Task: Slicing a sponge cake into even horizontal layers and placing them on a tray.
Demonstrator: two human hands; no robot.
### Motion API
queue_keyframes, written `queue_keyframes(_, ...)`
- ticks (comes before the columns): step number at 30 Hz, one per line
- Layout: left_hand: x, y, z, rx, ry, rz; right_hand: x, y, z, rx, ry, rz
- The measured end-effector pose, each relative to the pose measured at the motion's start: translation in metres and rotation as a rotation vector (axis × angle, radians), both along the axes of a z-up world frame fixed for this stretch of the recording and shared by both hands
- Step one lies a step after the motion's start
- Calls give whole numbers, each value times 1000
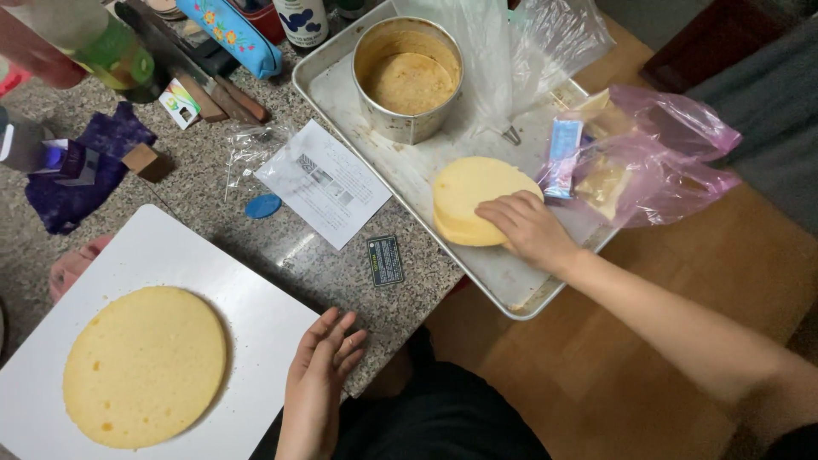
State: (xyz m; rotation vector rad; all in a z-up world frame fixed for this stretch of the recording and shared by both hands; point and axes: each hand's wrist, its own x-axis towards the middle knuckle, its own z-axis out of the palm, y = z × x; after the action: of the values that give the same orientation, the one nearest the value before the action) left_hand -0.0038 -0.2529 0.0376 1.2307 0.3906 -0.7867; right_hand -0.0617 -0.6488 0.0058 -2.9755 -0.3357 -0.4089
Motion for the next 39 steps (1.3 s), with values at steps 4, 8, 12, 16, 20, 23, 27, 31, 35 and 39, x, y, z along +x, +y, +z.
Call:
queue_keyframes(4,-1,-3,11,40,31,12,-11,-11,-2,8,8,-30)
queue_keyframes(8,-5,-5,11,90,58,-7,-23,-6,-18,-54,49,0)
queue_keyframes(12,-10,-6,5,52,54,-19,-38,-1,-47,-66,112,8)
queue_keyframes(16,-16,0,-7,52,57,-32,-48,-12,-52,-84,80,-19)
queue_keyframes(20,-19,6,-11,35,57,-9,-55,-16,-52,-110,110,-35)
queue_keyframes(23,-19,12,0,39,64,11,-56,-8,-42,-87,153,-31)
queue_keyframes(27,-19,33,25,36,43,36,-52,11,-18,117,158,-127)
queue_keyframes(31,-18,87,14,29,-44,205,-32,53,-10,179,54,-115)
queue_keyframes(35,-13,161,-20,84,-210,467,14,127,9,388,-169,-210)
queue_keyframes(39,-7,210,-8,358,-328,610,70,217,37,633,-212,19)
